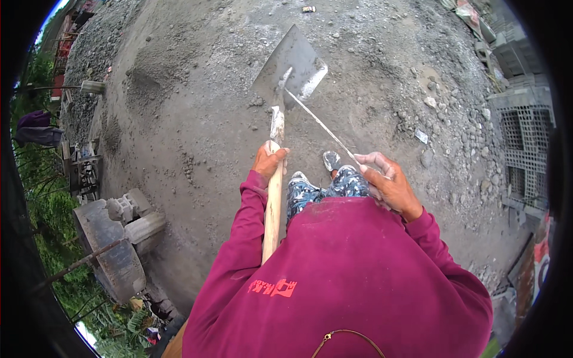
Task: The person cleans a shovel with a thin stick before using the shovel to dig into a pile of sand and move the sand.
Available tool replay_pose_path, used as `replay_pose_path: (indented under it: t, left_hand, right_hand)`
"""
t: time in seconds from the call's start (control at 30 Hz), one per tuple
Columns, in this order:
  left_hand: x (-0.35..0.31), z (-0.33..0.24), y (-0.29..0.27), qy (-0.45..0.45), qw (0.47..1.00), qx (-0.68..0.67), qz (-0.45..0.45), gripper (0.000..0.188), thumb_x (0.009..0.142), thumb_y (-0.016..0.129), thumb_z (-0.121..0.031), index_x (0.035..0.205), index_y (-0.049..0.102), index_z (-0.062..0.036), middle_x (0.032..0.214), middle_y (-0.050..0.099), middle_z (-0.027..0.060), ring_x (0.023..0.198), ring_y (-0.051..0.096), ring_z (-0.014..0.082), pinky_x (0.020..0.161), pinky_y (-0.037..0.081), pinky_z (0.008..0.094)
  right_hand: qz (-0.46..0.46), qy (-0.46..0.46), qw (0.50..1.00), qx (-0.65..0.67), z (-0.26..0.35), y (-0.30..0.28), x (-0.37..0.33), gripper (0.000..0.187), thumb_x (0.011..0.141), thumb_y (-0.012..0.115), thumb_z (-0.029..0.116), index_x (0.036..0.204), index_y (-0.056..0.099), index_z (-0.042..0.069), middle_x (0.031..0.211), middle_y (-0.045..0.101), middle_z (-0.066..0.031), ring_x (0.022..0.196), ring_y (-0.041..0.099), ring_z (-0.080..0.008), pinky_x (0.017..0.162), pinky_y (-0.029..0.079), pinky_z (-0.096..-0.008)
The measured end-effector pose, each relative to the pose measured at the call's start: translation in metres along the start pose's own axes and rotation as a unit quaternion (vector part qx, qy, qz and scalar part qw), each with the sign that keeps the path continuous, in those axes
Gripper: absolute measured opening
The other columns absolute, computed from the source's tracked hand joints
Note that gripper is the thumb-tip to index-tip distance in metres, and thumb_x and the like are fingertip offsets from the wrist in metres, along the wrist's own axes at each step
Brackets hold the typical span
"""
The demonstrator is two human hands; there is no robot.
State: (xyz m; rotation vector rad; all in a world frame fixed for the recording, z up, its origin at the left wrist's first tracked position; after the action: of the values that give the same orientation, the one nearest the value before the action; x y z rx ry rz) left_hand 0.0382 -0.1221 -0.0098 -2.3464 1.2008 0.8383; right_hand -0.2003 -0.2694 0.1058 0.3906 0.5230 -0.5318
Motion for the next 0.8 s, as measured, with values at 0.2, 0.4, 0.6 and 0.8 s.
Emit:
replay_pose_path:
  t: [0.2, 0.4, 0.6, 0.8]
  left_hand:
    - [0.002, 0.003, 0.020, -0.008, 0.996, -0.075, 0.057, 0.033, 0.080, 0.070, -0.025, 0.096, 0.048, -0.0055, 0.063, 0.055, 0.0058, 0.041, 0.052, 0.0147, 0.037, 0.044, 0.0287]
    - [-0.003, 0.009, 0.025, -0.043, 0.979, -0.175, 0.100, 0.029, 0.083, 0.068, -0.023, 0.098, 0.050, -0.0050, 0.062, 0.056, 0.0061, 0.040, 0.052, 0.0150, 0.035, 0.045, 0.0293]
    - [-0.004, 0.010, 0.034, -0.049, 0.982, -0.148, 0.110, 0.031, 0.082, 0.069, -0.025, 0.096, 0.049, -0.0054, 0.063, 0.056, 0.0062, 0.040, 0.052, 0.0151, 0.034, 0.044, 0.0295]
    - [0.004, 0.003, 0.027, -0.026, 0.997, -0.041, 0.063, 0.031, 0.078, 0.070, -0.024, 0.093, 0.049, -0.0054, 0.063, 0.056, 0.0060, 0.041, 0.052, 0.0156, 0.036, 0.043, 0.0296]
  right_hand:
    - [-0.059, -0.079, 0.993, -0.064, -0.043, -0.019, 0.083, 0.034, 0.093, 0.058, 0.024, 0.120, 0.058, 0.004, 0.081, 0.058, -0.0006, 0.054, 0.043, -0.0040, 0.048, 0.039, -0.0235]
    - [0.014, -0.035, 0.999, -0.007, -0.036, -0.011, 0.036, 0.032, 0.094, 0.058, 0.024, 0.121, 0.058, 0.006, 0.072, 0.054, 0.0026, 0.046, 0.040, -0.0012, 0.042, 0.031, -0.0198]
    - [-0.050, -0.005, 0.999, -0.002, -0.045, -0.040, 0.073, 0.032, 0.093, 0.058, 0.020, 0.122, 0.058, 0.006, 0.068, 0.052, 0.0053, 0.047, 0.038, -0.0007, 0.044, 0.031, -0.0193]
    - [-0.012, -0.037, 0.998, -0.055, -0.020, -0.019, 0.011, 0.031, 0.093, 0.057, 0.018, 0.120, 0.058, 0.002, 0.091, 0.062, -0.0036, 0.066, 0.050, -0.0041, 0.060, 0.042, -0.0232]
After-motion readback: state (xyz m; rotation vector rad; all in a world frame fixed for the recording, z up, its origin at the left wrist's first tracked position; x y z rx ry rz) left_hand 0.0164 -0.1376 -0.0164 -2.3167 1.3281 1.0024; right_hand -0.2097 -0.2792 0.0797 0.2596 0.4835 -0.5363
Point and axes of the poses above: each hand's wrist, its own x-axis towards the middle knuckle, its own y-axis out of the palm, z = x × y, the point moved 10 cm from there along x, towards the middle knuckle
